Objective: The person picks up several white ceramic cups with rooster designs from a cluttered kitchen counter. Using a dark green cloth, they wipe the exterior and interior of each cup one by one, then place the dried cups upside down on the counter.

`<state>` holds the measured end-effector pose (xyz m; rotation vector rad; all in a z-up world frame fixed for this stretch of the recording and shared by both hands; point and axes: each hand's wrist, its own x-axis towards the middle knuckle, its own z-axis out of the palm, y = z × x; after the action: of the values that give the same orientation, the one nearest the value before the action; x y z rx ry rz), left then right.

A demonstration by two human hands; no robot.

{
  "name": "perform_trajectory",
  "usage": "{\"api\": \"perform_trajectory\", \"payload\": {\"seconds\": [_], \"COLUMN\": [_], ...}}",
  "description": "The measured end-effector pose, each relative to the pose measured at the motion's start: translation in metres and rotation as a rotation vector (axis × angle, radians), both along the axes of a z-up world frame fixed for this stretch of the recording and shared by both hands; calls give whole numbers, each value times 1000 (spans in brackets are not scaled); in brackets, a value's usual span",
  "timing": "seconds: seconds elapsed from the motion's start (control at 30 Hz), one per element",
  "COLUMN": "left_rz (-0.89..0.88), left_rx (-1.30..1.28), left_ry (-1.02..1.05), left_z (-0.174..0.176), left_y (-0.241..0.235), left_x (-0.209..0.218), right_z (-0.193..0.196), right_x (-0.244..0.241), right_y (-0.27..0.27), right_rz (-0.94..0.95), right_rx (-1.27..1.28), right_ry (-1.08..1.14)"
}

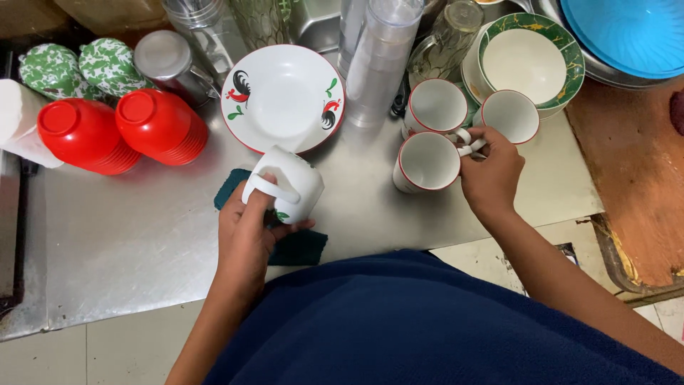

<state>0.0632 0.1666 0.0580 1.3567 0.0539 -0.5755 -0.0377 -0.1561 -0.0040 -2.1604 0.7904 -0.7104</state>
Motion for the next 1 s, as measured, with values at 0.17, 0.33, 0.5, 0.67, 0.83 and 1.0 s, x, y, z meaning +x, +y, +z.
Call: {"api": "perform_trajectory", "payload": {"seconds": [0.17,0.33,0.5,0.67,0.83,1.0], "left_rz": [1,27,-42,15,47,-21], "left_rx": [-33,-67,-300,-476,-641,-753], "left_ry": [4,41,90,178,216,248], "left_z": [0,2,-6,5,2,1], "left_y": [5,9,22,28,37,49], "left_x": [4,8,14,20,32,30], "right_z": [8,18,32,38,54,52], "right_x": [-4,-16,-40,-58,-36,31], "right_y": [8,14,33,73,117,160], "right_rz": [12,25,-45,-47,471,922], "right_rx": [3,31,-25,43,236,208], "right_ry": [21,85,109,106,257,440]}}
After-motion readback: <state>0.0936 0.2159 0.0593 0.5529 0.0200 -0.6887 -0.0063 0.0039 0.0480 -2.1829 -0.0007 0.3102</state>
